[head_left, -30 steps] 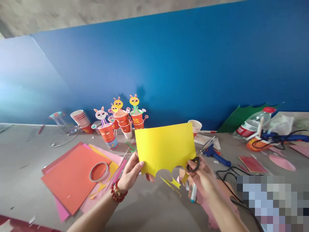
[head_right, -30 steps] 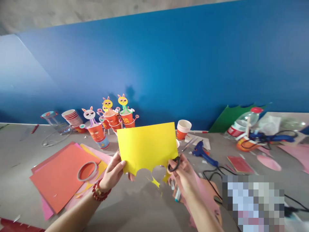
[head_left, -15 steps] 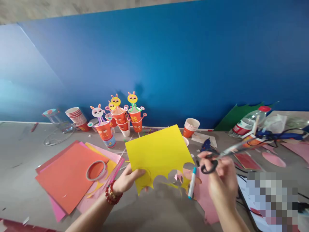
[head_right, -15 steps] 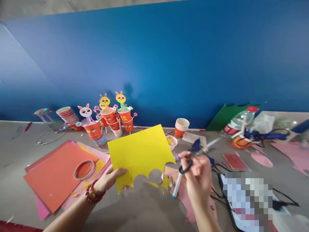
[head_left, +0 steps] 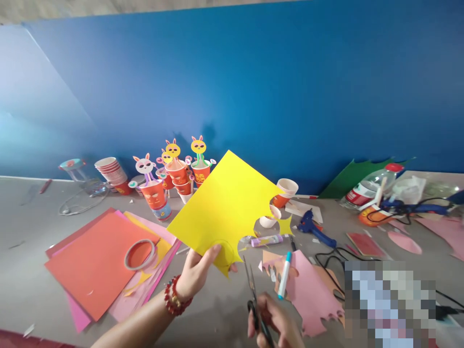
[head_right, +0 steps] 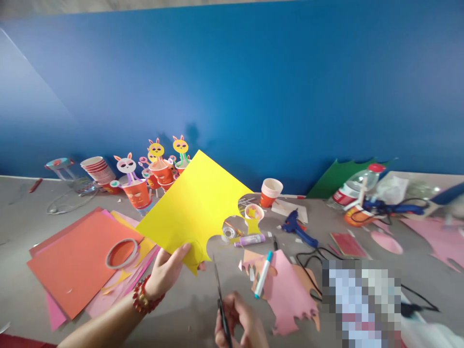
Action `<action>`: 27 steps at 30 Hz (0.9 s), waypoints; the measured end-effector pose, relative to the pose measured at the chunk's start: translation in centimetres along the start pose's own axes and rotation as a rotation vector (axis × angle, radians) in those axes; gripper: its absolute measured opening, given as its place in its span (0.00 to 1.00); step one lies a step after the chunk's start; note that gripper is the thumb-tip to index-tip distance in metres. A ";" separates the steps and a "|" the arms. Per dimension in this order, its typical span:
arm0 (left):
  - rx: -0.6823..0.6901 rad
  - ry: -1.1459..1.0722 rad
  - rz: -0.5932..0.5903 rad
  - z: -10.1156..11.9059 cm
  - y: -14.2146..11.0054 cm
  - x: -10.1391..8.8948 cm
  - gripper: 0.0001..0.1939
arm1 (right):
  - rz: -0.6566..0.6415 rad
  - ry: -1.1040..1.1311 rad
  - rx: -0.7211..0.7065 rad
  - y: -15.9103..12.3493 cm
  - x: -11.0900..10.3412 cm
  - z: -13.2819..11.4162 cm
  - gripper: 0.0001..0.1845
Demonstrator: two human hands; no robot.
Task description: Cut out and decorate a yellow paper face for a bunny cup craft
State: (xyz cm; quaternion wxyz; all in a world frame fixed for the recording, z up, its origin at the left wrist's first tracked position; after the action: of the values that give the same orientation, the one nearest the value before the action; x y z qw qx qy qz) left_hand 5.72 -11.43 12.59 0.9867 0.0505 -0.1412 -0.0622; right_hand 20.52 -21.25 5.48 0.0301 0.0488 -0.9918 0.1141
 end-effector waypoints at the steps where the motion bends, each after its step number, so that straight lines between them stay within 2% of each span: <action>1: 0.005 0.012 0.021 -0.1 -0.1 0.1 0.17 | -0.008 -0.012 -0.013 0.1 0.2 -0.1 0.29; 6: 0.075 0.096 0.202 -0.8 -0.8 -0.7 0.15 | -0.020 -0.050 -0.112 0.9 1.3 -1.6 0.31; 10: 0.102 0.184 0.320 -1.2 -1.4 -1.7 0.18 | -0.048 -0.044 -0.173 1.4 2.0 -2.2 0.30; 21: 0.111 0.191 0.293 -1.8 -1.7 -1.3 0.20 | -0.073 0.026 -0.179 2.0 2.5 -1.4 0.29; 25: 0.092 0.130 0.321 -1.9 -1.5 -2.1 0.18 | -0.079 0.008 -0.167 2.1 2.8 -1.5 0.29; 27: 0.086 0.080 0.341 -1.3 -1.0 -2.9 0.17 | -0.082 -0.028 -0.179 2.0 2.7 -2.2 0.26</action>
State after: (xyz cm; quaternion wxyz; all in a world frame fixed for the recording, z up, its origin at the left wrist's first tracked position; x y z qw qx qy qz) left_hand 3.21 -11.96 10.40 0.9847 0.0704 -0.1108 0.1142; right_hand 17.71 -19.08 7.36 0.0252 0.0880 -0.9955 0.0231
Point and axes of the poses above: each hand's wrist, its own y-axis towards the middle knuckle, its own x-axis out of the palm, z = x × y, the point moved 9 cm from there along y, towards the middle knuckle, and after that the axes turned 9 degrees about z, right-handed, at the moved point
